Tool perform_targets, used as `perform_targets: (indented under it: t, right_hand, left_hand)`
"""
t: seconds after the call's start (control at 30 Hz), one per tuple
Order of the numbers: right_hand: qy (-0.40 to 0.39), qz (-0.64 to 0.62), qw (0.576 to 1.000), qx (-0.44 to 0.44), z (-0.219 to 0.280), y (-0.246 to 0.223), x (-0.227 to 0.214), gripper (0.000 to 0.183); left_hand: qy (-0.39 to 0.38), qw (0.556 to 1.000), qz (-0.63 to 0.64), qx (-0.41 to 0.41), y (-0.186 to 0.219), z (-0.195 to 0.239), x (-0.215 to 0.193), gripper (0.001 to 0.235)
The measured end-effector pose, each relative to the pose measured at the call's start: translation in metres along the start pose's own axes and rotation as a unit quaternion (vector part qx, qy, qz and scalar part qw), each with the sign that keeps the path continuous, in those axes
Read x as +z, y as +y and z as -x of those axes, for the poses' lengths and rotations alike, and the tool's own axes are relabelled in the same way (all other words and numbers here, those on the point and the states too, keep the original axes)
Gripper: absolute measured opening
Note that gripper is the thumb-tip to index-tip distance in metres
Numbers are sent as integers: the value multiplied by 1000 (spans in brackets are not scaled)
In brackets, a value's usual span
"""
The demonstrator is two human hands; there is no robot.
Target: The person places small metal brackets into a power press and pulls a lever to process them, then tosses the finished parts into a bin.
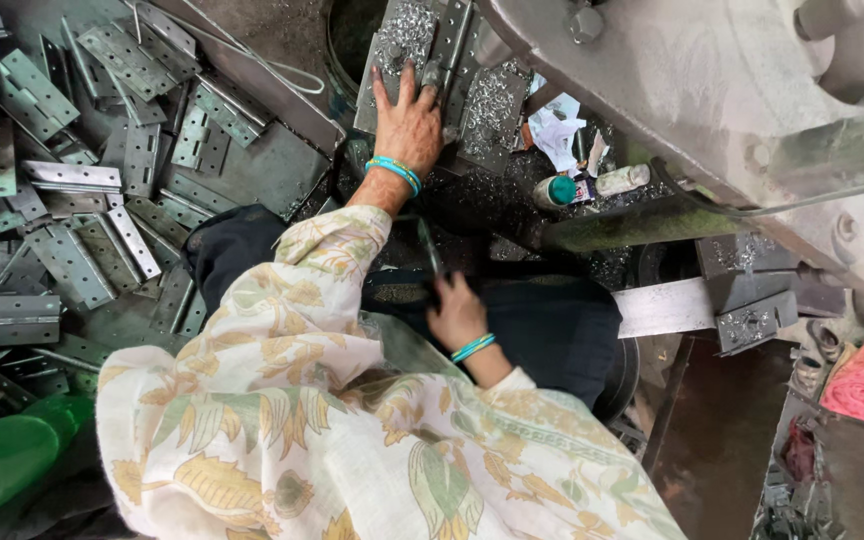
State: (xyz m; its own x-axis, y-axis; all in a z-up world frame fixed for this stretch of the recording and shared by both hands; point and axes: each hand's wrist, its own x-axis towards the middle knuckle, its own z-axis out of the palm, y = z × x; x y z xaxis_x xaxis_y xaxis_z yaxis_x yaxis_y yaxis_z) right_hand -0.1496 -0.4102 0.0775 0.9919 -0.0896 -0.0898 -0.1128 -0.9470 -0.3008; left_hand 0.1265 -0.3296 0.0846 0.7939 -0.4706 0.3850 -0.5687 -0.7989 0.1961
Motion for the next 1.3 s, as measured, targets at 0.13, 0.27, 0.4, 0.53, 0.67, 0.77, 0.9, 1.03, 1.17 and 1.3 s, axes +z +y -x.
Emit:
perform_targets:
  t: [0.13,0.27,0.4,0.53,0.67,0.77,0.9,1.03,1.17,1.3]
  right_hand:
    - [36,-70,997,11,7,11,40,29]
    - [6,-44,999,16,-1,13,0,34]
    - [18,-60,998,-12,-25,0,-55,33]
    - [12,-32,999,19,-22,-11,-44,35]
    - [56,-69,996,19,-2,-5,-9,33]
    - [41,-82,996,17,-3,-6,-18,32]
    - [-11,-60,998,34,-17,-20,-53,30]
    - [3,-52,999,0,-27,-14,-65,29]
    - [22,-31,999,11,-10,5,-6,35]
    - [50,-59,997,22,11,21,52,34]
  left_hand:
    - [-59,998,8,4,-1,11,-18,36]
    - [-28,999,9,16,-2,25,-14,32]
    - [-23,1000,15,12,-3,12,1,29]
    - [1,999,42,-2,-4,-5,10,29]
    - [-4,1000,21,13,-5,-4,15,29]
    - [-10,1000,7,17,2,1,9,31]
    - [-29,999,-26,8,0,8,-4,32]
    - [-56,998,-26,7,3,10,-7,31]
    - [-6,1000,-15,9,-1,9,-2,34]
    - [41,999,-13,11,1,13,5,42]
